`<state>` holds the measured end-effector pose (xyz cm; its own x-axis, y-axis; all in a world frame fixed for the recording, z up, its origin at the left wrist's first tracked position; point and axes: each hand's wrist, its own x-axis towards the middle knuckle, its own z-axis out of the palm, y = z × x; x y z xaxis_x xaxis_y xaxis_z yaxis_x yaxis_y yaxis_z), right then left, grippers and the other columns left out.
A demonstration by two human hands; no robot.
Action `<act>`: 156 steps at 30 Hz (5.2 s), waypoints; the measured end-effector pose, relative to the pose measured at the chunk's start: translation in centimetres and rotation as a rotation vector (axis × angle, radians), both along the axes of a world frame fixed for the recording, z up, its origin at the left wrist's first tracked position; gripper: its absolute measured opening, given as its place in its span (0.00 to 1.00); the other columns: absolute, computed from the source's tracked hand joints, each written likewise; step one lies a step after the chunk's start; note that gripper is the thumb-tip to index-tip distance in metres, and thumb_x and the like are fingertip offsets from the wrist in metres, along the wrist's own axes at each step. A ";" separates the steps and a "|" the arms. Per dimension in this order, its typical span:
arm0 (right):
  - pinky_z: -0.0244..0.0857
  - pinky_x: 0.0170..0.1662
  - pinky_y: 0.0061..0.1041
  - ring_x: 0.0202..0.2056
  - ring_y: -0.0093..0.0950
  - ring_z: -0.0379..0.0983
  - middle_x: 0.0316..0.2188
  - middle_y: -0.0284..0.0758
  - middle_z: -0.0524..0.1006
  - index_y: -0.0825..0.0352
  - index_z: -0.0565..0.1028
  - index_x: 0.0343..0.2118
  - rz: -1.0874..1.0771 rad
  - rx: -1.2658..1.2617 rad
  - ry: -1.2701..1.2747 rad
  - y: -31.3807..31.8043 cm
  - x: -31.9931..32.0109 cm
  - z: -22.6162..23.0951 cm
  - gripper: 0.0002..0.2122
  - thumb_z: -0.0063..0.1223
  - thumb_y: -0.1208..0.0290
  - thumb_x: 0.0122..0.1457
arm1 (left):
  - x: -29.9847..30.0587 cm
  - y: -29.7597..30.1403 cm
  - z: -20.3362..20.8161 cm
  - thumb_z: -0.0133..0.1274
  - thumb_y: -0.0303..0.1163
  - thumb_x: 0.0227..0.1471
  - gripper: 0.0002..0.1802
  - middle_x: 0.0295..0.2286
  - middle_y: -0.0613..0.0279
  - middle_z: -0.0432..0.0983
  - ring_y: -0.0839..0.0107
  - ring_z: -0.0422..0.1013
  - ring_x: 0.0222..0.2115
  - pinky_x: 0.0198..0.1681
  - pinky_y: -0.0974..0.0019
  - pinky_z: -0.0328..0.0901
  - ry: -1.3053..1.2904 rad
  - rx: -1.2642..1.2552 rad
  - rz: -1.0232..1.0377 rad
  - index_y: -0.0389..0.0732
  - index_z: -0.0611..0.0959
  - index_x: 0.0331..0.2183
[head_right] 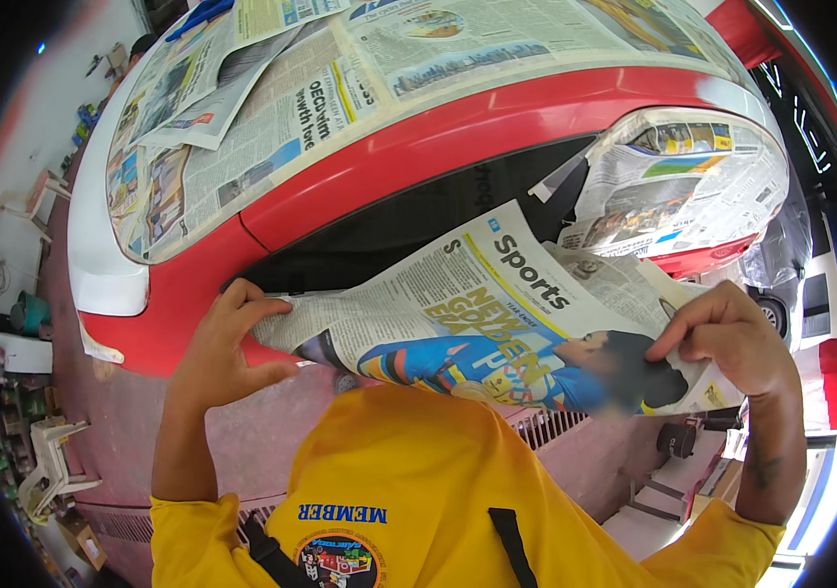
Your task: The person applies newspaper sheets to the hood and side of a red car using masking tape. They carefully smooth the paper over the vehicle's surface and secure it with tape, covering the paint and side mirror.
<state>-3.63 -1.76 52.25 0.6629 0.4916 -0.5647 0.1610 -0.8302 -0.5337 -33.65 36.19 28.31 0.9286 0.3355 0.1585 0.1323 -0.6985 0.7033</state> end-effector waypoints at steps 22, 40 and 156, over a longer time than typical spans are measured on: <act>0.69 0.56 0.38 0.51 0.40 0.78 0.49 0.43 0.81 0.69 0.83 0.48 0.633 -0.137 -0.903 3.2 11.4 1.7 0.12 0.62 0.67 0.69 | 5.0 -0.2 3.1 0.68 0.24 0.55 0.16 0.38 0.51 0.85 0.58 0.82 0.42 0.45 0.63 0.73 0.009 -0.007 0.047 0.35 0.81 0.44; 0.60 0.32 0.26 0.28 0.19 0.67 0.24 0.26 0.75 0.67 0.79 0.32 0.644 0.062 -0.459 3.2 14.8 4.8 0.14 0.72 0.62 0.63 | 14.9 -11.4 10.0 0.77 0.28 0.46 0.59 0.46 0.44 0.84 0.46 0.82 0.47 0.53 0.51 0.74 -0.351 0.164 -0.220 0.48 0.64 0.74; 0.69 0.59 0.40 0.56 0.38 0.69 0.42 0.35 0.76 0.63 0.87 0.31 1.024 0.258 -1.250 7.5 17.0 -2.8 0.13 0.71 0.57 0.58 | 24.6 -13.3 7.3 0.68 0.24 0.56 0.19 0.37 0.44 0.86 0.43 0.83 0.41 0.43 0.51 0.73 -0.211 0.220 0.158 0.39 0.82 0.48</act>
